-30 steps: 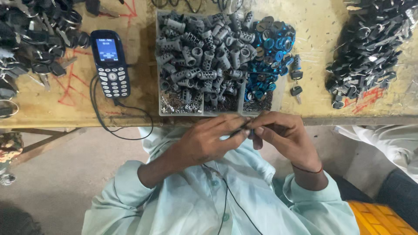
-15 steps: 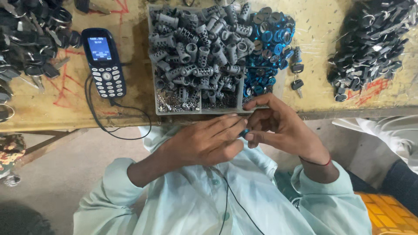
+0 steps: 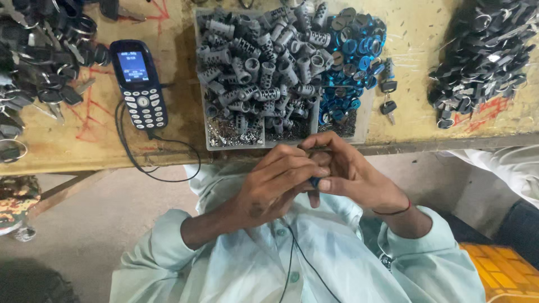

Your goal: The person sorts small metal lock cylinder parts at a workbench, moving them by hand from piles and a perforated bowl into the compartments of a plastic tray, and fits small blue components onto individual lock parts one at a time.

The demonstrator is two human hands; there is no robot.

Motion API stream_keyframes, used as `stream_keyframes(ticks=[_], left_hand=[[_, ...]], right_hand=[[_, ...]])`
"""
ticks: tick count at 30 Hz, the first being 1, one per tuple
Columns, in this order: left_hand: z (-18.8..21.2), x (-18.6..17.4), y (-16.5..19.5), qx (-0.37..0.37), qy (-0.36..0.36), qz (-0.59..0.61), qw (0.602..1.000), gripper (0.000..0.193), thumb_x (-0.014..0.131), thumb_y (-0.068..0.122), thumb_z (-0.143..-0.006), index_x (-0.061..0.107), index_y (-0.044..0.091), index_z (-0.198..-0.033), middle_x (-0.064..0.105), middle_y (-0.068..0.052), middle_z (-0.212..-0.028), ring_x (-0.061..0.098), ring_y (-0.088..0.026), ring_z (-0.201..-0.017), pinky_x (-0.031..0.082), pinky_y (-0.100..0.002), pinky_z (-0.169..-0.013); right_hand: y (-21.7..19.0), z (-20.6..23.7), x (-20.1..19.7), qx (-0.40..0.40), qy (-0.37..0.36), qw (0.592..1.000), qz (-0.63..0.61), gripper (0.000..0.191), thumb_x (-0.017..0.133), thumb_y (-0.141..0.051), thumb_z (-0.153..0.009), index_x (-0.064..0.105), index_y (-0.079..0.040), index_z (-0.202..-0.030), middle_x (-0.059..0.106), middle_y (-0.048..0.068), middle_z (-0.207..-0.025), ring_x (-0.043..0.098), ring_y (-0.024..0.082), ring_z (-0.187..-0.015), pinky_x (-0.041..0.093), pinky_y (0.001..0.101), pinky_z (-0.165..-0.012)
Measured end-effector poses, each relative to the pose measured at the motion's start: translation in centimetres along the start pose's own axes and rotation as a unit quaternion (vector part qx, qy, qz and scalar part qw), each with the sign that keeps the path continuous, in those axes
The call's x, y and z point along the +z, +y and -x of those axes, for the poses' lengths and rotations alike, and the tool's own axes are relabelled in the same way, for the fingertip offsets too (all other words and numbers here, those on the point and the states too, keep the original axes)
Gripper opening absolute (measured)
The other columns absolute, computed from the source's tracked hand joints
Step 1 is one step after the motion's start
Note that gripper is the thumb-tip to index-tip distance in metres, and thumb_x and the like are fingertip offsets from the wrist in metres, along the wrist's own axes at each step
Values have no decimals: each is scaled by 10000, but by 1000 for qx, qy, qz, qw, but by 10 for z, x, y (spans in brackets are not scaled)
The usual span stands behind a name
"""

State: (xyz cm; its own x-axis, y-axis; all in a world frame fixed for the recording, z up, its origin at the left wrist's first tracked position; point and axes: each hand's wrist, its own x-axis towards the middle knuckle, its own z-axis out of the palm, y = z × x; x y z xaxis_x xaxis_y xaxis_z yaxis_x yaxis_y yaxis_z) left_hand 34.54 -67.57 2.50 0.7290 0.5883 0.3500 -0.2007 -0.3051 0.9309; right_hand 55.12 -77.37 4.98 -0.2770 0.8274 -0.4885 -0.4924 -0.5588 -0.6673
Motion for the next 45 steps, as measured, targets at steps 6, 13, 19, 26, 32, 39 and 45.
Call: stream_keyframes(ticks=[6, 13, 19, 26, 32, 39, 45], left_hand=[[-5, -26, 8, 66, -132, -105, 983, 537, 720, 36, -845, 616, -21, -1369, 589, -100, -1248, 590, -291, -1238, 525, -431, -1097], [-1, -33, 10, 104, -150, -264, 947, 502, 703, 72, -849, 598, -10, -1333, 598, -101, -1250, 602, -285, -1208, 543, -385, -1007], [16, -7, 5, 48, -65, -307, 948, 545, 680, 15, -824, 582, -48, -1356, 633, -162, -1278, 682, -293, -1128, 567, -382, -937], [28, 13, 7, -21, 24, -214, 976, 522, 673, -83, -863, 560, -61, -1372, 640, -211, -1280, 687, -346, -1151, 585, -401, -964], [16, 11, 15, -97, 61, -102, 988, 399, 723, -63, -901, 622, 1, -1282, 707, -164, -1180, 738, -310, -1043, 612, -364, -852], [12, 8, 10, -193, 58, 166, 965, 255, 633, -83, -1043, 685, 30, -1266, 781, -128, -1024, 798, -170, -907, 677, -292, -800], [18, 22, -3, -31, 56, -34, 997, 334, 662, -95, -1014, 590, 60, -1301, 724, -159, -1239, 756, -305, -1171, 640, -365, -987]], right_hand=[[-4, 1, 0, -45, 5, 986, 159, 641, 724, 24, -926, 373, -5, -1462, 576, 124, -1316, 635, 206, -1188, 558, 404, -993], [-10, 4, 25, -56, 95, 958, 266, 562, 692, 11, -926, 464, -10, -1439, 716, 99, -1231, 749, 165, -1083, 617, 329, -952], [10, 11, 58, -104, 315, 816, 474, 419, 751, -10, -863, 679, -1, -1276, 824, 54, -867, 816, 121, -858, 572, 264, -664], [3, 7, 56, -173, 295, 814, 470, 191, 776, -23, -875, 726, -9, -1058, 810, 76, -959, 809, 132, -886, 629, 247, -737], [-9, 13, 46, -215, 238, 788, 526, 206, 799, -42, -806, 699, -17, -984, 776, 110, -964, 775, 167, -869, 595, 276, -763], [-2, 26, 5, -171, 164, 969, 73, 136, 628, 43, -1058, 587, -10, -1176, 736, 164, -1044, 719, 196, -858, 592, 324, -753], [11, 26, 3, -139, 161, 972, 102, 245, 624, 91, -974, 611, 38, -1212, 668, 118, -1086, 691, 180, -895, 587, 317, -797]])
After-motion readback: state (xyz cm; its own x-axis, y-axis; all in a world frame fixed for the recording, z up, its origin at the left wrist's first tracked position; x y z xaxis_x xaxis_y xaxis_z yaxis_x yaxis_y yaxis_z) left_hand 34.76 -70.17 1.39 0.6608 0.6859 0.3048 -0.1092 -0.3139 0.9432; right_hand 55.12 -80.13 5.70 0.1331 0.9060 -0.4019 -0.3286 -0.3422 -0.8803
